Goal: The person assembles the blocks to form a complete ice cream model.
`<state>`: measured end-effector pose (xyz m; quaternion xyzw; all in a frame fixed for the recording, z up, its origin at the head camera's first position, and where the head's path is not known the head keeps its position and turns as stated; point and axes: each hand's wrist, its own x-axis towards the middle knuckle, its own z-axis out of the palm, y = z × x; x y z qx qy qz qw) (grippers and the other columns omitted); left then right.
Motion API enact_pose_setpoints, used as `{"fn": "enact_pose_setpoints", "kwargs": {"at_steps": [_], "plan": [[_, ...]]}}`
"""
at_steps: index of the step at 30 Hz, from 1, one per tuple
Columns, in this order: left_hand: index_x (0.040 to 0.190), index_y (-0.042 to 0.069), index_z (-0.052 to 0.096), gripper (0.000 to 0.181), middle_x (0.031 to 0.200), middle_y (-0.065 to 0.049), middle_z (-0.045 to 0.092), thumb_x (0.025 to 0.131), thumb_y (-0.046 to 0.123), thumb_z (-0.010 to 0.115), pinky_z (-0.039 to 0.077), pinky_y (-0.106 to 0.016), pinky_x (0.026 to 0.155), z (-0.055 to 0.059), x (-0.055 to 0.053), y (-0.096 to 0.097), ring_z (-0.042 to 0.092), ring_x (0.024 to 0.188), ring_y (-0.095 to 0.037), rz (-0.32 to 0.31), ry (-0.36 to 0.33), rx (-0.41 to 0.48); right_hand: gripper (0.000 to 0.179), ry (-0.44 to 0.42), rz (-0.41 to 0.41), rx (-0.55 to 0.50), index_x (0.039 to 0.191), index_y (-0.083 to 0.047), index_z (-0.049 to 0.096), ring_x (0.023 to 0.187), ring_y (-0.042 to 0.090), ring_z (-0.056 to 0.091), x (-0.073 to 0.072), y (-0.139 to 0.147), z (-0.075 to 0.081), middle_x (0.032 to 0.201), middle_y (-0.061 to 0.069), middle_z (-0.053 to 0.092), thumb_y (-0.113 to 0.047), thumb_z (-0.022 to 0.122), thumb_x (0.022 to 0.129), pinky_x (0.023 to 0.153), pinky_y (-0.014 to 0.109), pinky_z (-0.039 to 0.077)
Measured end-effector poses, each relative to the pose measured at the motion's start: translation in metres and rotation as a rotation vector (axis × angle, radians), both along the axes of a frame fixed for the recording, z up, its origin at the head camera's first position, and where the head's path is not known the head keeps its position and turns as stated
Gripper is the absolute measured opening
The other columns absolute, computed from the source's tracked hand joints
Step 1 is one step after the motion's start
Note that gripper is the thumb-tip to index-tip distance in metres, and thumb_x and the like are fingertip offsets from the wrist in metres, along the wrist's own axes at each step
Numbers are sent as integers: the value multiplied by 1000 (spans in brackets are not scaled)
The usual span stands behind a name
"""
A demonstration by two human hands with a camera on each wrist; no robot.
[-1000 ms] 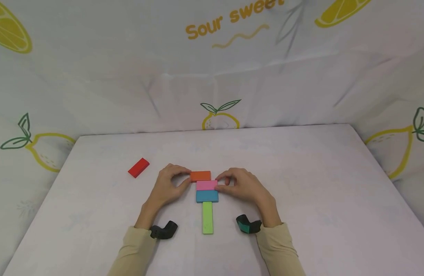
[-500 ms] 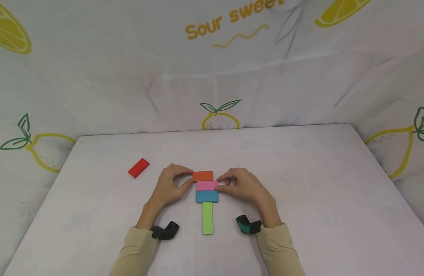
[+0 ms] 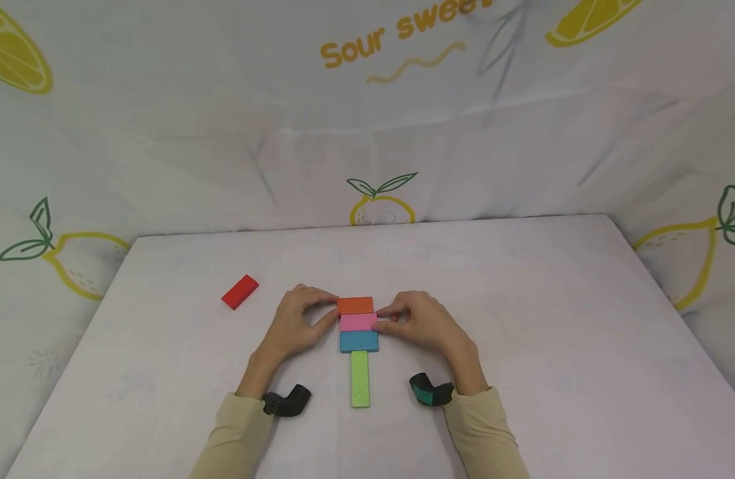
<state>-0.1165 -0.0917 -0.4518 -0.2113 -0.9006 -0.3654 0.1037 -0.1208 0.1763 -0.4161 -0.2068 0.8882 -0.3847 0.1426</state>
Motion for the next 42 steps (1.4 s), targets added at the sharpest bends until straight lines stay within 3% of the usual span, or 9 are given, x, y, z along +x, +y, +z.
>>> {"fn": "enact_pose_setpoints", "kwargs": {"at_steps": [30, 42], "plan": [[111, 18, 79, 24, 108, 2, 80, 90, 28, 75, 43, -37, 88, 2, -1, 3, 64, 100, -18, -5, -26, -20, 25, 3, 13, -36, 106, -10, 82, 75, 9, 53, -2, 1, -2, 82, -7, 72, -25, 82, 86, 63, 21, 41], [104, 18, 80, 21, 102, 4, 80, 88, 31, 77, 42, -35, 84, -2, -3, 6, 63, 95, -16, 29, -5, -1, 24, 4, -12, 1, 104, -11, 82, 72, 11, 52, -1, 0, -3, 79, -7, 66, -27, 83, 86, 61, 20, 40]]}}
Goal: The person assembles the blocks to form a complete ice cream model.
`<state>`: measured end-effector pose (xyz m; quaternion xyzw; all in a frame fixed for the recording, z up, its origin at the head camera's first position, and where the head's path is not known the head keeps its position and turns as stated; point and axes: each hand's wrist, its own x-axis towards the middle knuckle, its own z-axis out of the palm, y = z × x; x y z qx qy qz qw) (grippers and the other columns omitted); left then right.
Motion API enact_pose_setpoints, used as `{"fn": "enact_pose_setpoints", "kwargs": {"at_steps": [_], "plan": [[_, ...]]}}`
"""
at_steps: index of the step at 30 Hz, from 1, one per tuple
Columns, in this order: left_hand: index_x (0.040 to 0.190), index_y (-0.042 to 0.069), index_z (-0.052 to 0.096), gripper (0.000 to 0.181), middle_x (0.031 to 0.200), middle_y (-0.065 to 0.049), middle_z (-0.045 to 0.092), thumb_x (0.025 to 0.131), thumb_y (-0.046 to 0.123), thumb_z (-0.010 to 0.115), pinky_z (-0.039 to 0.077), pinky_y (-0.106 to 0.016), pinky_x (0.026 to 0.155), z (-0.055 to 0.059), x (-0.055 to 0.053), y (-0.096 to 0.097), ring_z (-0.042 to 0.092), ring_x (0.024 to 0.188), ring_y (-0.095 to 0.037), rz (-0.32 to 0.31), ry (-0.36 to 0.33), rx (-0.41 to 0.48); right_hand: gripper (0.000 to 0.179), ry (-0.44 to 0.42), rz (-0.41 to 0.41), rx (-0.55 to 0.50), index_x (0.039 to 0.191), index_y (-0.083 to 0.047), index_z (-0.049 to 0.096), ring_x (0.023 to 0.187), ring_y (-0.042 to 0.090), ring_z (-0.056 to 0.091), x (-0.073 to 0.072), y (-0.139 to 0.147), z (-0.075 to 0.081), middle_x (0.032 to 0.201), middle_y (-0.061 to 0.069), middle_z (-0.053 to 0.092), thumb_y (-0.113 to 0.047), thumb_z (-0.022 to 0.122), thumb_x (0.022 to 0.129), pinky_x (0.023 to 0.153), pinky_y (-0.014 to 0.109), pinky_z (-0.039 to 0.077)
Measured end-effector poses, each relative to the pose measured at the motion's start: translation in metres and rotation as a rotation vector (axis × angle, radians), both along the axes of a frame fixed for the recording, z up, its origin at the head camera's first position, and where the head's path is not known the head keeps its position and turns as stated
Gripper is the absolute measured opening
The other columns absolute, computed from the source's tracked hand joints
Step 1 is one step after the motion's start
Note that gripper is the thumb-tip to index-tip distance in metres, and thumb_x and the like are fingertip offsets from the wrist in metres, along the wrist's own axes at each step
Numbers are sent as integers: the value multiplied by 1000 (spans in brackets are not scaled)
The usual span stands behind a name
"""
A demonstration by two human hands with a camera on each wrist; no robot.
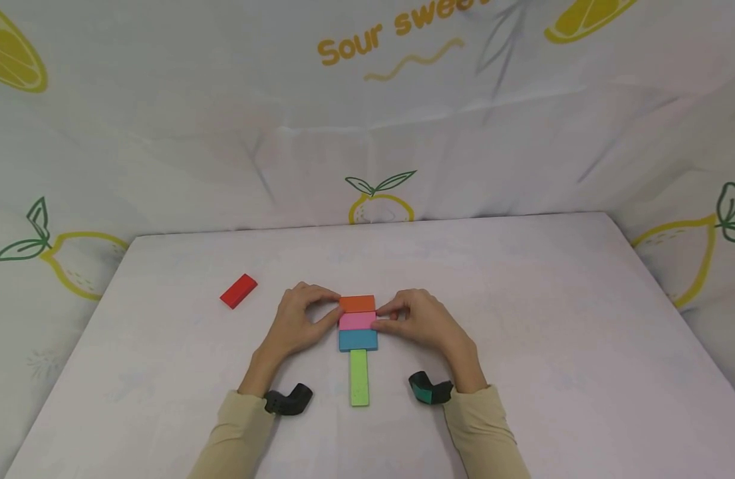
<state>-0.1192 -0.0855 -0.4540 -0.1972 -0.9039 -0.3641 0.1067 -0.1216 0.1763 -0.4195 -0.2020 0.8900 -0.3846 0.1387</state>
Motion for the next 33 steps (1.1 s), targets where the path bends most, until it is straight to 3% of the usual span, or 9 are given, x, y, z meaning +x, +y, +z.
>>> {"fn": "enact_pose_setpoints", "kwargs": {"at_steps": [8, 13, 16, 19, 27, 33], "plan": [[104, 18, 80, 21, 102, 4, 80, 88, 31, 77, 41, -34, 84, 3, 1, 0, 63, 95, -17, 5, -28, -8, 32, 22, -81, -17, 119, -9, 76, 69, 11, 52, -1, 2, -1, 80, -2, 62, -24, 78, 91, 61, 20, 42], [104, 19, 80, 21, 102, 4, 80, 88, 31, 77, 41, -34, 84, 4, 1, 0, 63, 95, -16, 10, -30, -17, 37, -39, -144, -143, 129, -7, 62, 53, 12, 52, -3, -2, -7, 73, 4, 61, -22, 71, 96, 55, 22, 44], [105, 18, 80, 21, 103, 4, 80, 88, 31, 76, 40, -34, 84, 3, 1, 0, 63, 96, -17, 8, -34, -19, 38, -101, -119, -219, 131, -5, 59, 44, 13, 51, -3, -6, -11, 66, 5, 59, -20, 69, 98, 49, 24, 42], [106, 18, 80, 22, 103, 3, 80, 89, 31, 76, 39, -34, 84, 4, 1, 0, 63, 96, -17, 7, -36, -21, 36, -107, -79, -246, 131, -4, 63, 43, 12, 50, -3, -8, -11, 63, 5, 58, -17, 69, 98, 46, 24, 40], [107, 18, 80, 23, 104, 2, 80, 89, 31, 77, 40, -35, 86, 4, 1, 0, 63, 97, -18, 5, -46, -30, 35, -107, -68, -237, 128, -4, 67, 42, 11, 48, -1, -10, -10, 64, 3, 60, -16, 71, 96, 47, 22, 37], [105, 18, 80, 23, 103, 3, 80, 88, 32, 78, 41, -35, 83, 3, 1, 0, 62, 94, -16, 9, -13, -23, 35, -129, -91, -231, 128, -6, 67, 43, 12, 50, -1, -10, -10, 65, 4, 59, -19, 72, 96, 48, 22, 37]]}}
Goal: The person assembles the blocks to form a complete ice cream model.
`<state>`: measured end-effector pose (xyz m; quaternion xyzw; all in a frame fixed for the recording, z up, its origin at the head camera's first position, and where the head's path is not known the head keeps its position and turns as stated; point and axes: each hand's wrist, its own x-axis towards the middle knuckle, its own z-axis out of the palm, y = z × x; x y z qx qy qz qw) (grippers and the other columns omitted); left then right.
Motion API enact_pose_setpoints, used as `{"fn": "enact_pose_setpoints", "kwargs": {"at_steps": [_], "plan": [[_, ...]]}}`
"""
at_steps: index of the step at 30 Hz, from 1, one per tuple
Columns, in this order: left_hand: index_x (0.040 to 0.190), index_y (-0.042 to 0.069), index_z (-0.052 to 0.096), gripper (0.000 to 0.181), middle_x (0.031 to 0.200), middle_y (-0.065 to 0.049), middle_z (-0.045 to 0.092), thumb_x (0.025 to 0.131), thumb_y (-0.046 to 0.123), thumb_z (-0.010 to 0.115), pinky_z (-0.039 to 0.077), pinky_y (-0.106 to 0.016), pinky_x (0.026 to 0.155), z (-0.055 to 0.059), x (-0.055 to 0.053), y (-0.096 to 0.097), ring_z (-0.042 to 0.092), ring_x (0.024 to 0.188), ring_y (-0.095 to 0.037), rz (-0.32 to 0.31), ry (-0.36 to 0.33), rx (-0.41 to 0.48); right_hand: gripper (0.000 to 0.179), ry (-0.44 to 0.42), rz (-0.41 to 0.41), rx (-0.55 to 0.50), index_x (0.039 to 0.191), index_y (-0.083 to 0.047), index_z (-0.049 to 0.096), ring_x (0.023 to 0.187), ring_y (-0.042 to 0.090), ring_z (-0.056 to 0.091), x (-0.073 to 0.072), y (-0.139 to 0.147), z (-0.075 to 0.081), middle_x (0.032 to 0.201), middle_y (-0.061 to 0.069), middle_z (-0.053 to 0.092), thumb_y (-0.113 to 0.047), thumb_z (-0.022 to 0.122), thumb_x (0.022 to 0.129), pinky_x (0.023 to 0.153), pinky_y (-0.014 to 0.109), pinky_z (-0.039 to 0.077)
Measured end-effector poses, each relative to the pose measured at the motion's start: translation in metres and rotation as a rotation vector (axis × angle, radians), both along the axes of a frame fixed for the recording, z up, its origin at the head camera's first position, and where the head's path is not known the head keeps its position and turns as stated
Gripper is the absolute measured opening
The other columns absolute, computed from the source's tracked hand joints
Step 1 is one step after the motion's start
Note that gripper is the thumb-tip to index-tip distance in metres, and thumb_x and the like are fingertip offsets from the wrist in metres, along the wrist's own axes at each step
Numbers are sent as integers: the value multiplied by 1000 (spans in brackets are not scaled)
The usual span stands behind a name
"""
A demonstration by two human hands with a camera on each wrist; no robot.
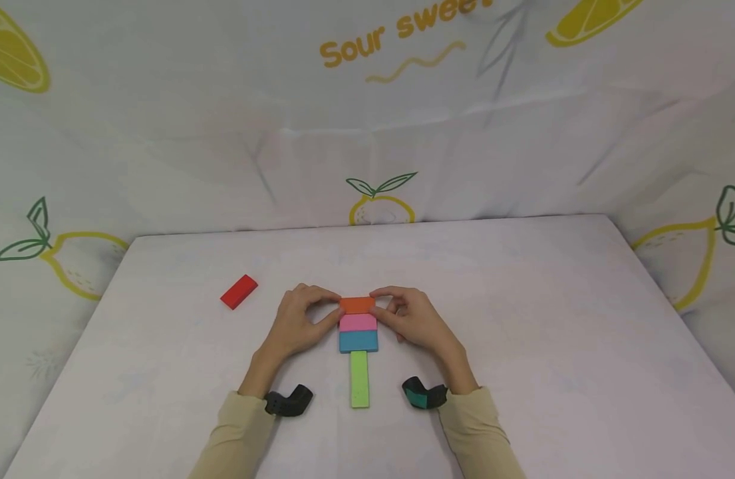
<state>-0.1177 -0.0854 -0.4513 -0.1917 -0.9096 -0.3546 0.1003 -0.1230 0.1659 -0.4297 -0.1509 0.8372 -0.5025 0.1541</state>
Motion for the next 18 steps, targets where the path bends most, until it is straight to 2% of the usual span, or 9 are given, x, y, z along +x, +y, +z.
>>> {"fn": "enact_pose_setpoints", "kwargs": {"at_steps": [7, 11, 18], "plan": [[111, 16, 78, 27, 103, 2, 79, 88, 30, 78, 43, -35, 83, 0, 1, -1, 62, 91, -16, 10, 5, 26, 35, -2, -8, 21, 128, -7, 67, 44, 14, 50, 0, 0, -2, 67, 4, 59, -20, 72, 96, 49, 23, 37], [111, 14, 78, 28, 103, 0, 79, 88, 29, 78, 44, -35, 82, 1, 0, -3, 63, 90, -18, 31, 41, 41, 35, -6, -10, 18, 128, -7, 68, 44, 13, 50, 0, 0, -2, 68, 4, 60, -20, 72, 95, 48, 22, 37], [111, 12, 78, 29, 103, -4, 79, 86, 28, 78, 39, -38, 82, 9, -1, -11, 65, 91, -24, 143, 110, 57, 35, -8, -11, 6, 128, -6, 68, 43, 13, 50, 0, 0, -2, 68, 5, 60, -19, 72, 95, 48, 22, 37]]}}
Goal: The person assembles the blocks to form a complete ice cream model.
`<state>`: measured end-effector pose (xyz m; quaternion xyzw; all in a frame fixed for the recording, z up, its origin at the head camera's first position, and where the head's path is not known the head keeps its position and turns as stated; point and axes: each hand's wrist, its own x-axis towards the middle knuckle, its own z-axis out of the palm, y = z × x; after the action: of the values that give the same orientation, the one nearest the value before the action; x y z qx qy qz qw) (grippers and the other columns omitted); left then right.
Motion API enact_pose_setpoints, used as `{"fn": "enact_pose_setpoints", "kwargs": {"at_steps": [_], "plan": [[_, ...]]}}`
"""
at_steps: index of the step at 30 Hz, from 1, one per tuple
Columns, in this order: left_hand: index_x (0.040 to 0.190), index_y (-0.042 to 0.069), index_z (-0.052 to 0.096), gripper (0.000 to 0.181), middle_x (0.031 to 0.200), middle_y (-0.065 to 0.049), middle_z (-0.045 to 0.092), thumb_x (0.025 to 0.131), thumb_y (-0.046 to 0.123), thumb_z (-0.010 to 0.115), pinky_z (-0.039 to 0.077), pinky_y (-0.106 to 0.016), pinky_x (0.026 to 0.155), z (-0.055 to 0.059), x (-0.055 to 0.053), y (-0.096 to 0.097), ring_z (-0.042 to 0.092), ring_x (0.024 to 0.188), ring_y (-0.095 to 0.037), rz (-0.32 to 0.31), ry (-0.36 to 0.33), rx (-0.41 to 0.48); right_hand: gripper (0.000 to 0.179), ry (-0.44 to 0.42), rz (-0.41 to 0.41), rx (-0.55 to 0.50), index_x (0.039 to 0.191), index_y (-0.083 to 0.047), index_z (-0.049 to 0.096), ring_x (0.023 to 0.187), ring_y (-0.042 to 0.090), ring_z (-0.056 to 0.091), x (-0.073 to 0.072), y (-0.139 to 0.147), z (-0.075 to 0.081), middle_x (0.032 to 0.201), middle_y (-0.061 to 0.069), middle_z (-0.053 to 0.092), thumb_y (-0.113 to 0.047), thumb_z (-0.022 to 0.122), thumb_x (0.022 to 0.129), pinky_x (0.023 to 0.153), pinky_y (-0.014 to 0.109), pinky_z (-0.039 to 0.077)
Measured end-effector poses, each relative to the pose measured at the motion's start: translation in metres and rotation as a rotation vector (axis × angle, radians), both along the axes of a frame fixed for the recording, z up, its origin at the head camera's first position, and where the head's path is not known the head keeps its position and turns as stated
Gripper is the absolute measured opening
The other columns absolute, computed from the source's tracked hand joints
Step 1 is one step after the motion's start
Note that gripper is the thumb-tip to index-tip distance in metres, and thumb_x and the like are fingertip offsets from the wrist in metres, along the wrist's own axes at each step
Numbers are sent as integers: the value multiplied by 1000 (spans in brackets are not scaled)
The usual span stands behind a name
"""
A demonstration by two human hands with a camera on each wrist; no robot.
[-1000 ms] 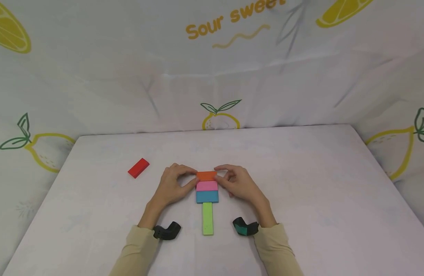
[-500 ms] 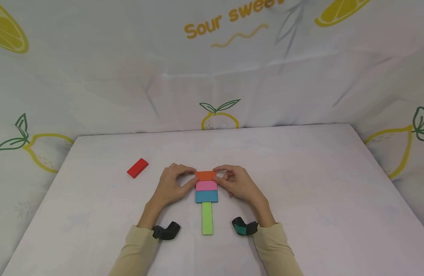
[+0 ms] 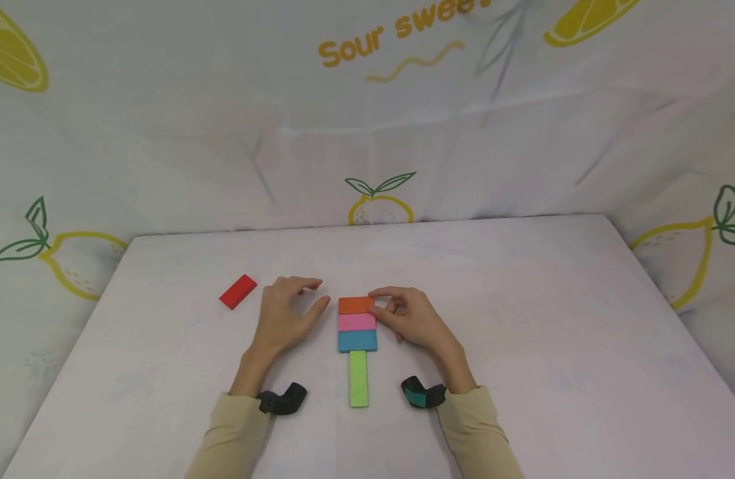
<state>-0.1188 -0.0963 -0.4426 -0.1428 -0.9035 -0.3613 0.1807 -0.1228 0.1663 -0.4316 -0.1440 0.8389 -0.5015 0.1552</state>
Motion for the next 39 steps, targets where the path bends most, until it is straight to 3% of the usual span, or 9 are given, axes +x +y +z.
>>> {"fn": "enact_pose_setpoints", "kwargs": {"at_steps": [5, 9, 16, 23, 27, 39], "plan": [[110, 11, 78, 30, 108, -7, 77, 86, 29, 77, 38, -41, 84, 4, -2, -16, 65, 99, -30, 93, 2, 9, 35, -4, -1, 7, 127, -7, 68, 43, 12, 50, 0, 0, 0, 69, 5, 60, -19, 72, 95, 49, 22, 37], [111, 9, 78, 31, 113, -10, 75, 86, 26, 79, 34, -44, 90, 7, -2, -31, 63, 104, -33, 144, -23, 84, 35, -5, -2, 21, 128, -8, 68, 43, 13, 50, 0, -1, 1, 69, 4, 60, -19, 72, 95, 48, 22, 36], [109, 3, 77, 33, 110, -15, 76, 81, 19, 83, 31, -44, 89, 9, -3, -51, 60, 97, -36, 190, 2, 188, 34, -14, 0, 13, 128, -8, 67, 43, 12, 50, -1, -1, 2, 68, 3, 59, -19, 72, 96, 48, 22, 36], [113, 3, 76, 34, 115, -17, 74, 83, 19, 81, 32, -48, 96, 8, -2, -69, 57, 110, -36, 229, -21, 240, 34, -14, 6, 4, 127, -7, 67, 43, 12, 50, 0, -1, 2, 68, 4, 59, -19, 72, 95, 49, 22, 37], [116, 3, 75, 35, 120, -18, 72, 84, 17, 79, 31, -50, 98, 7, 0, -79, 54, 117, -35, 288, -42, 272, 34, -12, 8, 4, 127, -7, 67, 43, 12, 50, 0, -1, 3, 67, 4, 59, -19, 72, 95, 49, 22, 37], [116, 3, 75, 33, 124, -20, 69, 86, 17, 76, 27, -52, 95, -3, 1, -91, 49, 123, -37, 382, -47, 224, 35, -13, 9, -7, 128, -6, 67, 43, 12, 50, 0, 0, 2, 68, 5, 60, -19, 72, 95, 50, 23, 38]]}}
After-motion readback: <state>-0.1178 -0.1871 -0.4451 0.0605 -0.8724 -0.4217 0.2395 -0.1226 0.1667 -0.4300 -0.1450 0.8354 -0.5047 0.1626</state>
